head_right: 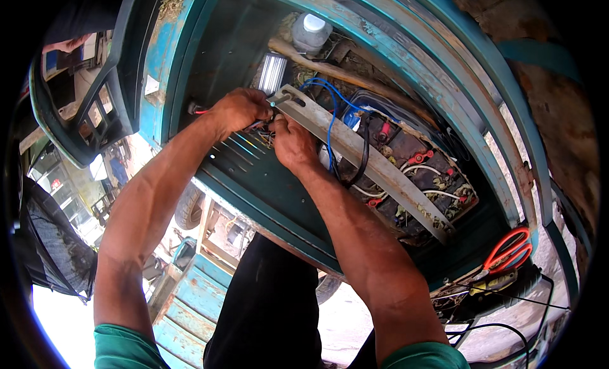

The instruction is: The person repairs the electrical system of a teal three-wheeled vehicle. They open the seat compartment, retrieve a multimeter and gloves, and use electrical tape to wrap and secure wires inside the battery area.

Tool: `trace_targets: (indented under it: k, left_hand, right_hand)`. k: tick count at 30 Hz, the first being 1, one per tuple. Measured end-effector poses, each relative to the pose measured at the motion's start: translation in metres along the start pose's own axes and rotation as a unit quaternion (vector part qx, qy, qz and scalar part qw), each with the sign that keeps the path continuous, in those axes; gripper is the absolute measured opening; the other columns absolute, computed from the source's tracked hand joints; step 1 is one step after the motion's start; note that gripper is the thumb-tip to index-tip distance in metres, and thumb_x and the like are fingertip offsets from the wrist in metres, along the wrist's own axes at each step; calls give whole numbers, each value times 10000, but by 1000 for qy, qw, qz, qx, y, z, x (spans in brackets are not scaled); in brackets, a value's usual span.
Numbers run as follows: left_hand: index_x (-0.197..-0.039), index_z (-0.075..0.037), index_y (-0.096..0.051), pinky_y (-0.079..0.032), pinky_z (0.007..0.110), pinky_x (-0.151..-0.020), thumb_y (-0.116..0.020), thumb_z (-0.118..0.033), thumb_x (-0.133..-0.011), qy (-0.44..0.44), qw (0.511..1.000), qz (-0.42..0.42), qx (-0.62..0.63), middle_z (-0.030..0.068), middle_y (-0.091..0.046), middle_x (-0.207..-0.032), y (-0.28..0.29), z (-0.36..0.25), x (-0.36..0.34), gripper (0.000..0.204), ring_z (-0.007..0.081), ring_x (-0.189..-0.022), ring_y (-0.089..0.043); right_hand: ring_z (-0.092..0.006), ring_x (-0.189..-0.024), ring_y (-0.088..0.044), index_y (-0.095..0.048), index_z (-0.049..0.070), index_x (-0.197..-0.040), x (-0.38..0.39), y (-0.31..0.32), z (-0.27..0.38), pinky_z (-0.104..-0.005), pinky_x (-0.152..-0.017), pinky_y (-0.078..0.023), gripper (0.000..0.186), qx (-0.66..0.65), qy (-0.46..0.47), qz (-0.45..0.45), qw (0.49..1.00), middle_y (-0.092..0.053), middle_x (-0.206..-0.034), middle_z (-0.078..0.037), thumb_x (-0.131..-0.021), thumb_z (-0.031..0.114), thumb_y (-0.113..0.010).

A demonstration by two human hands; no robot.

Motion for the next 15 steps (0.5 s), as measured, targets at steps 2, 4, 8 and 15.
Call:
trace_targets:
  k: [2, 4, 8, 15]
  left_hand:
    - [-892, -18, -694, -451, 274, -572, -667, -63, -867, -4, 1000, -1, 3, 29, -644, -745, -1, 0, 1, 58, 108, -652, -576]
    - [-889, -14, -691, -442, 277, -580, -665, -62, -872, -19, 1000, 1, 10, 26, -637, -740, -1, -2, 0, 58, 106, -649, -561]
    - [-901, -1, -685, -451, 282, -641, -667, -64, -867, -37, 999, -5, -24, 29, -642, -754, -1, -4, 0, 74, 109, -688, -561]
    - [-928, 9, -687, -467, 301, -736, -676, -75, -850, -52, 996, -16, -68, 46, -663, -815, 1, -3, -1, 115, 134, -779, -587]
  right_hand:
    - [-162, -765, -654, -594, 28, -1202, 5, -1, 4, -346, -710, -538, 278, -48, -36, 2, 998, -693, -932, -90, -1023, 220, -502]
    - [-139, -721, -642, -597, 28, -1186, 6, -2, 4, -311, -652, -540, 262, -98, -44, -18, 994, -695, -914, -70, -1029, 216, -504]
    - [-76, -653, -588, -652, 26, -1051, 9, 0, 6, -254, -618, -526, 202, -116, -38, -40, 992, -688, -858, -29, -1017, 194, -545]
    - [-72, -612, -594, -670, 1, -949, 10, -3, 4, -240, -587, -521, 187, -140, 5, -72, 988, -700, -798, -37, -995, 162, -587]
Point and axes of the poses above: each hand's wrist, its own x-axis away from the middle knuckle, its own y-axis out of the back of the hand, z = x × y, the point moved 4 cm from there along -x, towards the middle knuckle
